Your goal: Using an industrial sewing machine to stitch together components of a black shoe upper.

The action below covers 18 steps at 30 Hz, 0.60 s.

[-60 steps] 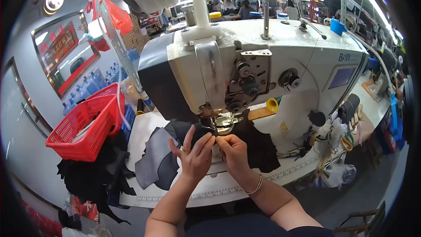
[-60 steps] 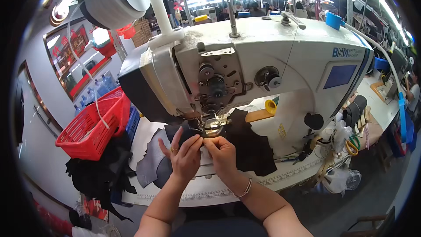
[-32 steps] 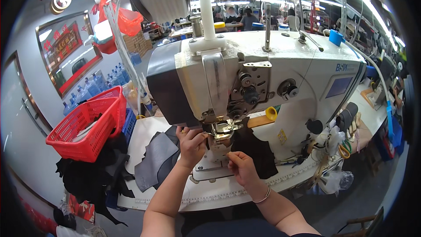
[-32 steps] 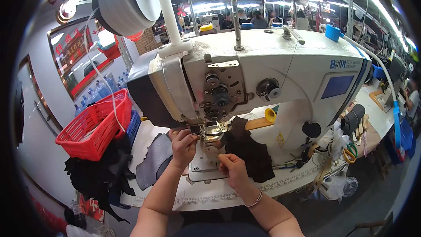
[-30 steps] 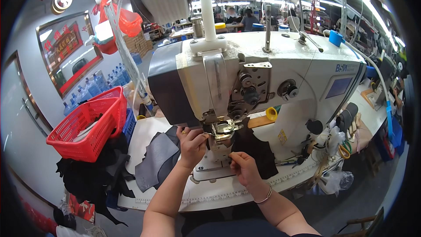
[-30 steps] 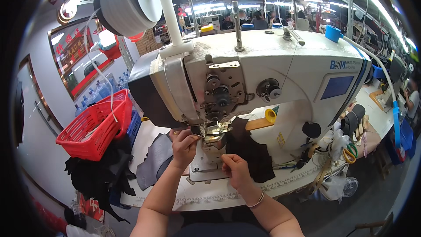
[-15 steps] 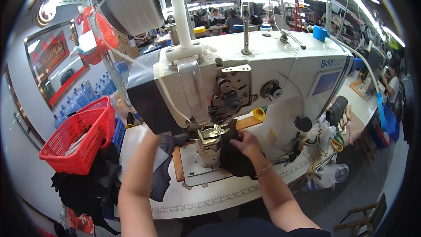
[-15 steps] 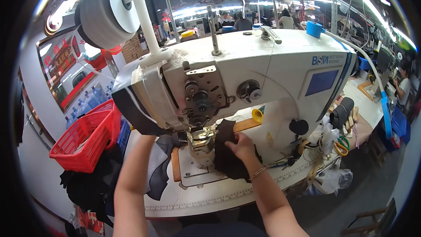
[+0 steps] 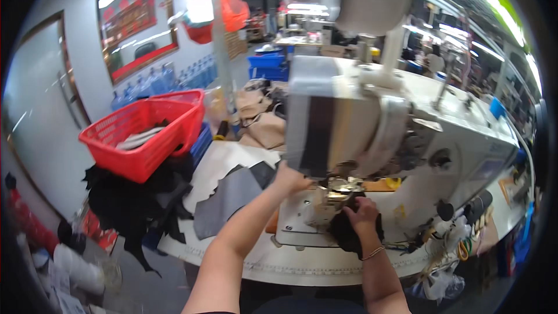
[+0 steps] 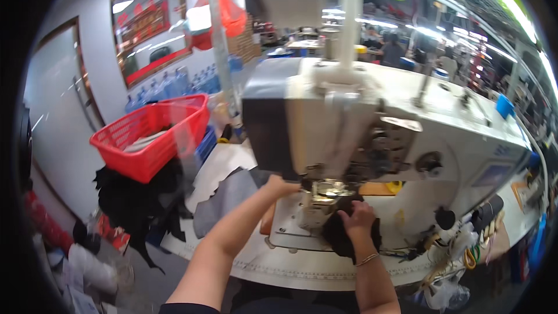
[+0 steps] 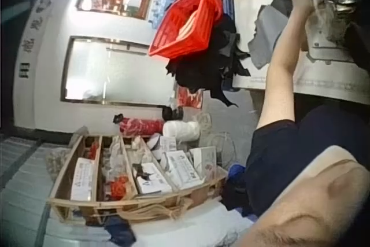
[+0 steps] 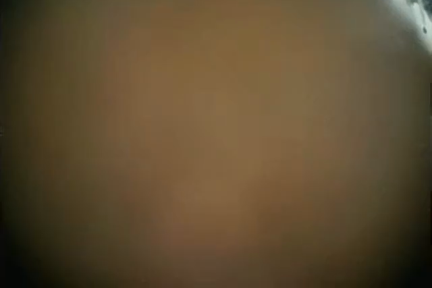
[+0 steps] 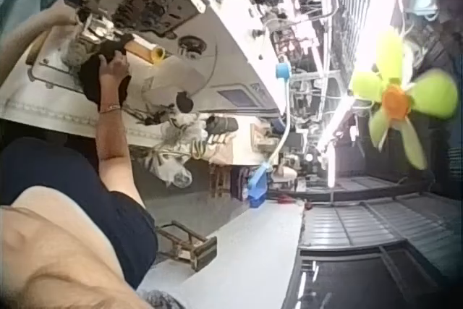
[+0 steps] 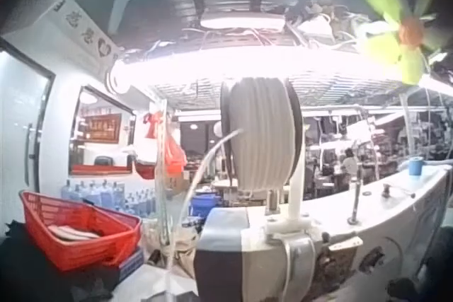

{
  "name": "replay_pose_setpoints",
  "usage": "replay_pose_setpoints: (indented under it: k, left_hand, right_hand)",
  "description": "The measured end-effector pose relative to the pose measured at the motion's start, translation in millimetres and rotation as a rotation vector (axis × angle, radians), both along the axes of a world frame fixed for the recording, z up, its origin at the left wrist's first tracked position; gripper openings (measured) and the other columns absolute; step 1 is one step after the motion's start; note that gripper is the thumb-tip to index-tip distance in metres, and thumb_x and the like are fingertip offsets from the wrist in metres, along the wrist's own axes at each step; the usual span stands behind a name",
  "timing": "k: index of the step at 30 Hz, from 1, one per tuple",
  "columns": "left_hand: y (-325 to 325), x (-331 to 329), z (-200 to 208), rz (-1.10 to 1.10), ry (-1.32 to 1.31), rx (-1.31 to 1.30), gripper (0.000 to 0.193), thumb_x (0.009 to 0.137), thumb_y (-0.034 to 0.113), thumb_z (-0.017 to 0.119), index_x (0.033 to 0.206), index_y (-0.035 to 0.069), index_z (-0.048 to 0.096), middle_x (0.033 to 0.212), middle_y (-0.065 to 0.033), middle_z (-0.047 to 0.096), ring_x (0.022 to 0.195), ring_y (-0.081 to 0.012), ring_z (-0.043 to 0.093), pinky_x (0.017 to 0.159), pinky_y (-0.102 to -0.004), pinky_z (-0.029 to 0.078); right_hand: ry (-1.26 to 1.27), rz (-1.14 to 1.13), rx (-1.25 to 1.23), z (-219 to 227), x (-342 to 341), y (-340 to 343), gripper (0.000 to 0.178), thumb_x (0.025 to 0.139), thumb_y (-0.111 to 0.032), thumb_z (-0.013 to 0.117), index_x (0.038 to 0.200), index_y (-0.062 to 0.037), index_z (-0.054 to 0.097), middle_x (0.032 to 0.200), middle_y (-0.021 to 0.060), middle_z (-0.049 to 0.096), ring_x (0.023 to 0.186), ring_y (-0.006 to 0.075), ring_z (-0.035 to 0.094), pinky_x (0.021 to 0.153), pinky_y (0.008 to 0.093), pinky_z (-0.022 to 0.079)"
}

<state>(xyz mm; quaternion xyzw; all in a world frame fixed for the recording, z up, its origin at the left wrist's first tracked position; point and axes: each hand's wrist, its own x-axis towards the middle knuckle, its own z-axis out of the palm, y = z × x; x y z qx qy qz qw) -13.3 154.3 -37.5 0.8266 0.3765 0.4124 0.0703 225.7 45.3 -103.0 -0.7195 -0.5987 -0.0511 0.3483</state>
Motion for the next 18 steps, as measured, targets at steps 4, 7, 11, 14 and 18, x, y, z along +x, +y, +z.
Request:
replay_pose_setpoints:
  k: [4, 7, 11, 14, 18]
  left_hand:
    - [-1, -48, -20, 0.145, 0.159, -0.177, 0.025, 0.077, 0.021, 0.058, 0.098, 0.008, 0.063, 0.102, -0.0104, 0.061, 0.097, -0.0284, 0.056, 0.082, -0.0367, 0.045]
    - [39, -121, -51, 0.059, 0.456, -0.425, 0.035, 0.073, 0.015, 0.060, 0.107, 0.008, 0.059, 0.108, -0.0088, 0.059, 0.099, -0.0284, 0.055, 0.085, -0.0356, 0.044]
    - [40, -150, -63, -0.270, 0.518, -0.474, 0.060, 0.062, 0.021, 0.074, 0.118, 0.016, 0.053, 0.122, -0.0058, 0.050, 0.110, -0.0279, 0.048, 0.090, -0.0387, 0.040]
    - [28, -148, -58, -0.041, 0.590, -0.483, 0.065, 0.058, 0.028, 0.078, 0.118, 0.019, 0.053, 0.127, -0.0040, 0.044, 0.117, -0.0282, 0.040, 0.093, -0.0470, 0.036]
    - [3, -132, -32, 0.301, 0.550, -0.348, 0.085, 0.051, 0.042, 0.080, 0.124, 0.017, 0.045, 0.121, -0.0105, 0.047, 0.115, -0.0327, 0.040, 0.096, -0.0459, 0.034]
  right_hand:
    - [0.152, 0.034, -0.088, 3, 3, 2, 0.055, 0.059, -0.022, 0.076, 0.105, -0.0014, 0.055, 0.072, 0.0086, 0.058, 0.067, 0.0246, 0.059, 0.063, 0.0348, 0.048]
    - [0.363, 0.099, -0.217, 26, 7, 0, 0.053, 0.065, -0.023, 0.075, 0.107, -0.0001, 0.054, 0.079, 0.0078, 0.062, 0.074, 0.0198, 0.060, 0.069, 0.0298, 0.048]
    - [1.542, 0.552, -0.048, 87, 16, -45, 0.034, 0.076, -0.006, 0.057, 0.109, 0.0016, 0.054, 0.099, 0.0130, 0.060, 0.088, 0.0202, 0.060, 0.079, 0.0314, 0.049]
    - [1.600, 0.673, -0.008, 103, 12, -96, 0.041, 0.076, -0.005, 0.053, 0.116, 0.0018, 0.048, 0.106, 0.0130, 0.058, 0.093, 0.0230, 0.060, 0.083, 0.0359, 0.049]
    - [1.237, 0.414, -0.241, 48, 8, -116, 0.045, 0.075, -0.004, 0.059, 0.118, -0.0002, 0.047, 0.101, 0.0099, 0.059, 0.086, 0.0193, 0.059, 0.078, 0.0313, 0.048]
